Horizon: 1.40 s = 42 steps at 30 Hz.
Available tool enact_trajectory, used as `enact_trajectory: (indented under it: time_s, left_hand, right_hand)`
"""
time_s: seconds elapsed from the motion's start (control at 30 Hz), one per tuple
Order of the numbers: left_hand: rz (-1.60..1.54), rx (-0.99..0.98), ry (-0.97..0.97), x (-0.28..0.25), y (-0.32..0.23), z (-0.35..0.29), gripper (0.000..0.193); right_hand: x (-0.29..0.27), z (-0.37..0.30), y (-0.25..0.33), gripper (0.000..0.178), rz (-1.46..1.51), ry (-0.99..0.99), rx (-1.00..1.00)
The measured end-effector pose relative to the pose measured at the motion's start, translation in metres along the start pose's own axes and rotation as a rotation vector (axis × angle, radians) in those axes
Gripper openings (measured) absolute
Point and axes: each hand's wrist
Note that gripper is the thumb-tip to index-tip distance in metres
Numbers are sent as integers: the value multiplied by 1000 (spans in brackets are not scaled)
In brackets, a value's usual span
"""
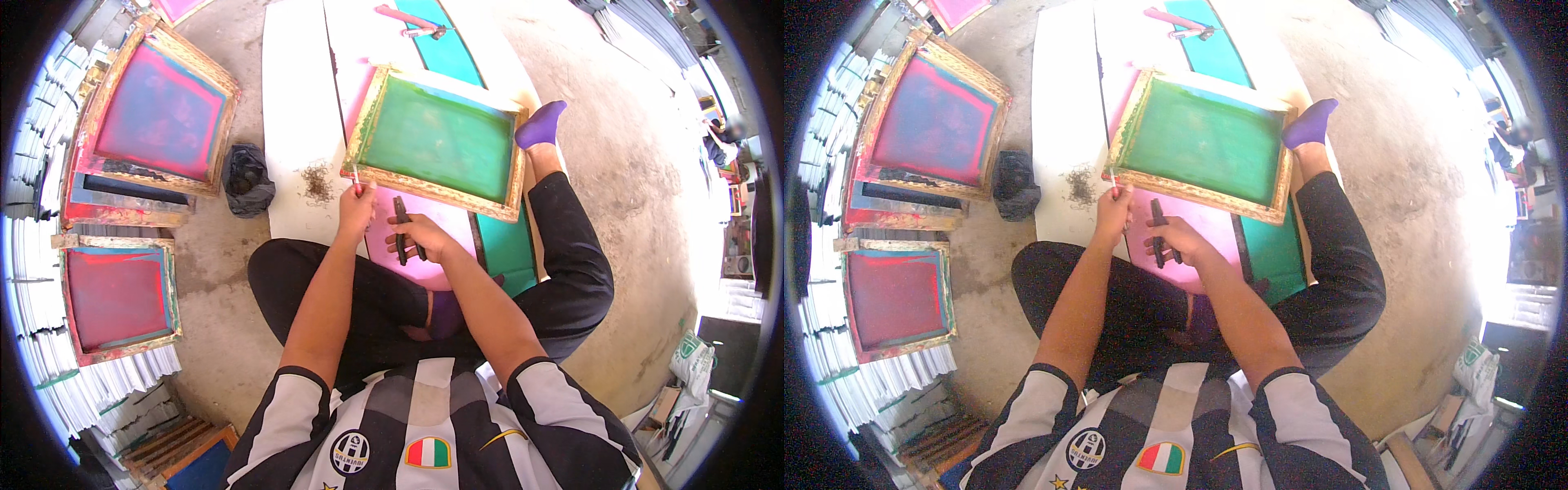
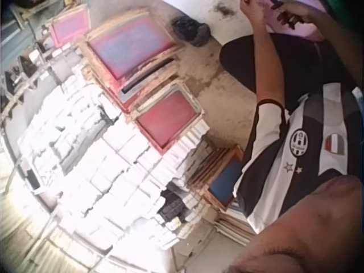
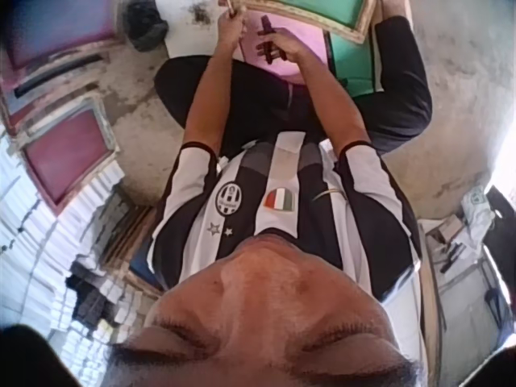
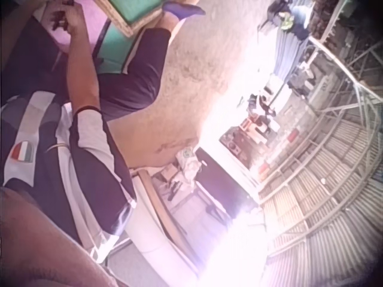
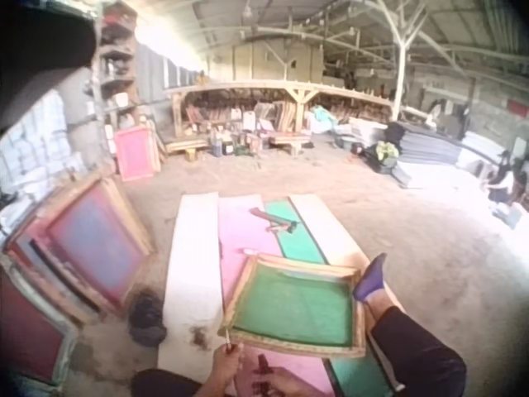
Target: The person sits on the floor and uses a small tool to scrape or clean the edges of a green screen printing frame. They repeatedly work along the frame's border, removing debris and placing it into a nearby black bag.
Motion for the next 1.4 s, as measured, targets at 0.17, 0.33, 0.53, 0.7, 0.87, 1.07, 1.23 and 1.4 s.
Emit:
enact_trajectory:
  time_s: [0.17, 0.33, 0.53, 0.7, 0.87, 1.07, 1.23, 1.4]
  left_hand:
    - [-120, -119, -436, -27, 1, 23, 36]
    - [-216, -168, -823, -56, 3, 45, 36]
    - [-336, -156, -819, -57, 16, 49, 33]
    - [-154, -125, -630, -27, 6, 31, 30]
    - [-16, -19, -448, -15, 28, 30, 29]
    - [-18, 11, -405, -4, 20, 29, 28]
    - [-24, 7, -404, 0, 19, 29, 30]
    - [-48, -45, -384, 5, 15, 29, 31]
  right_hand:
    - [-50, -6, 2, 43, -22, -180, 99]
    - [-74, -12, 13, 40, -60, -259, 165]
    - [-81, -5, 21, 39, -64, -260, 182]
    - [-86, -3, 26, 40, -96, -247, 202]
    - [-87, -1, 38, 37, -222, -286, 260]
    - [-82, 18, 4, 12, -306, -569, -10]
    - [-52, 4, 14, 17, -311, -674, 55]
    - [-49, 5, 12, 22, -401, -724, 110]
Point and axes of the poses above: each hand's wrist, its own z-axis towards the middle knuckle, its own x-axis out of the palm, y = z × x, and after that the axes turned 11 degrees about x, right-handed
